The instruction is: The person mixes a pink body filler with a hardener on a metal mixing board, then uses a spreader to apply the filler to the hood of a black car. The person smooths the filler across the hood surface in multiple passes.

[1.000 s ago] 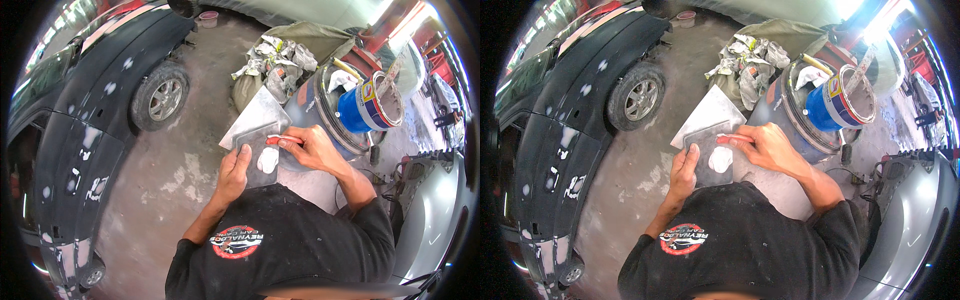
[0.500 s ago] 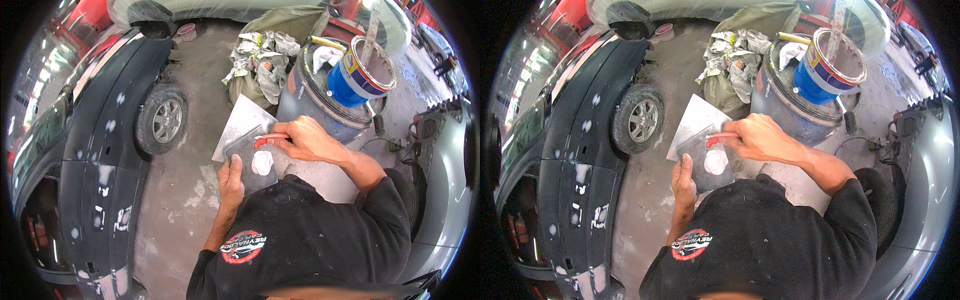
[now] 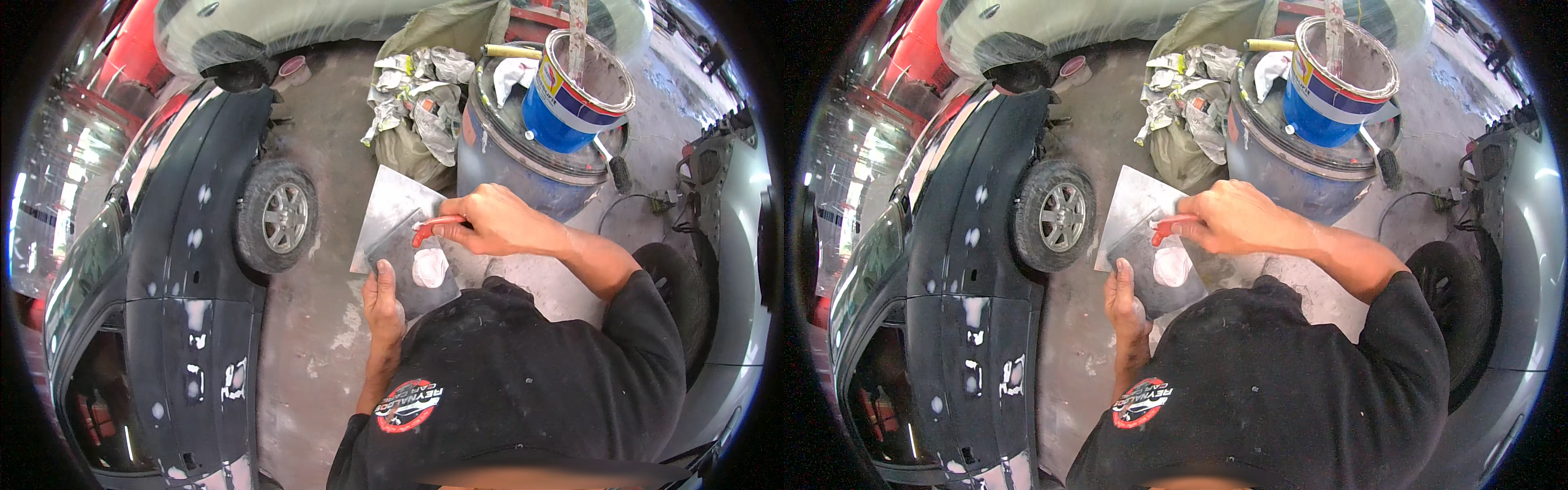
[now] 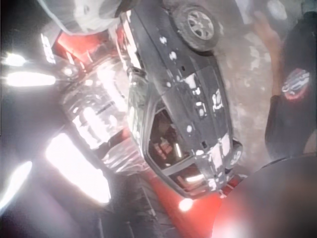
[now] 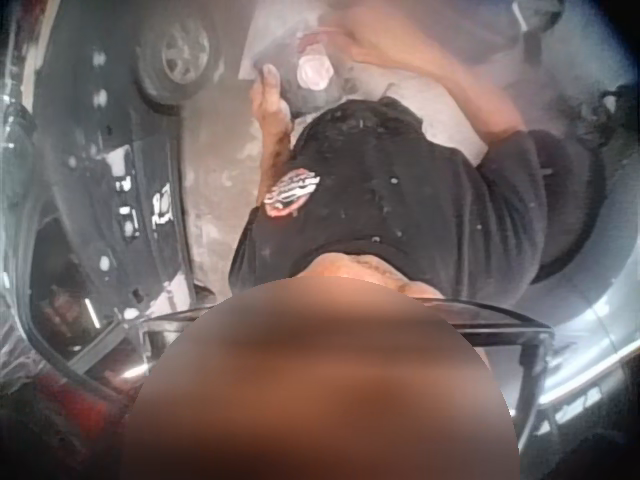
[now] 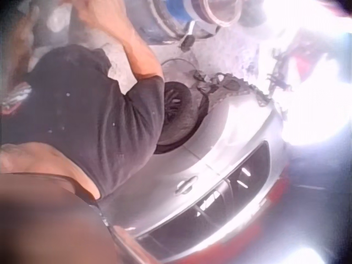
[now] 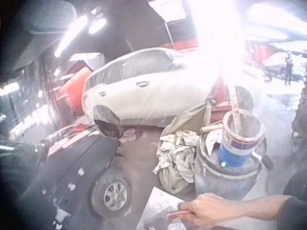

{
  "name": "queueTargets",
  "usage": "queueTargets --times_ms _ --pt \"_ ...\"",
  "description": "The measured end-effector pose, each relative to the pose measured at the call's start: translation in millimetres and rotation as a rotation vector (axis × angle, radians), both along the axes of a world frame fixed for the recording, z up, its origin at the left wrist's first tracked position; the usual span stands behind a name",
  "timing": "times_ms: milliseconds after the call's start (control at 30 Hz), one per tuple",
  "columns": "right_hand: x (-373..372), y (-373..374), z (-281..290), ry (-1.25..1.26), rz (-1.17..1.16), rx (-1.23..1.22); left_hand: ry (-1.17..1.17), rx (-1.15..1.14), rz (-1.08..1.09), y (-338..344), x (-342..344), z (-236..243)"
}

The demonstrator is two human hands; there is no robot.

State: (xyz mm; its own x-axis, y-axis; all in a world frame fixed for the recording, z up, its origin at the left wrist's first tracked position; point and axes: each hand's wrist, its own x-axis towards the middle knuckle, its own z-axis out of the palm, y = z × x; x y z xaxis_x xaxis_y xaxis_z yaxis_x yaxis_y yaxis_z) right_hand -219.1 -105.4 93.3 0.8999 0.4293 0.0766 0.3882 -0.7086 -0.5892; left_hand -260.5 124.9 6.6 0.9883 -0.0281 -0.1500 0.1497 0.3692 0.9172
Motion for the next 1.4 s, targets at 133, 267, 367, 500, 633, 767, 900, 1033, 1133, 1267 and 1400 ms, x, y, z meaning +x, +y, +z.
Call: queueTargets --times_ms 133,267,367,500,633,767,900,1033,1133,1267,1400 --pt "7 -4 -6 0.441 -0.070 0.416 0.165 -0.188 0.058 0 9 -1" --pt "7 -7 -13 0.482 -0.049 0.551 0.197 -0.297 0.066 0 15 -5" --pt "5 -8 -16 0.471 -0.048 0.617 0.168 -0.327 0.049 0 16 -9" --pt "4 -11 -18 0.489 -0.078 0.742 0.182 -0.408 0.035 0 20 -13" --pt "5 -16 -21 0.446 -0.148 0.837 0.187 -0.419 0.075 0 24 -13" --pt "4 -20 -28 0.487 -0.176 0.801 0.207 -0.405 0.102 0 25 -14" --pt "5 -20 -37 0.502 -0.163 0.807 0.196 -0.446 0.064 2 27 -16" --pt "10 -17 -46 0.330 -0.196 0.758 0.276 -0.392 0.152 4 29 -18" --pt "19 -20 -54 -0.296 -0.279 0.549 0.269 -0.383 0.125 5 34 -22" --pt "39 -35 -62 -0.575 -0.525 0.340 0.297 -0.417 0.141 12 33 -28" --pt "79 -67 -71 -0.882 -0.541 0.052 0.301 -0.413 0.171 16 32 -33"
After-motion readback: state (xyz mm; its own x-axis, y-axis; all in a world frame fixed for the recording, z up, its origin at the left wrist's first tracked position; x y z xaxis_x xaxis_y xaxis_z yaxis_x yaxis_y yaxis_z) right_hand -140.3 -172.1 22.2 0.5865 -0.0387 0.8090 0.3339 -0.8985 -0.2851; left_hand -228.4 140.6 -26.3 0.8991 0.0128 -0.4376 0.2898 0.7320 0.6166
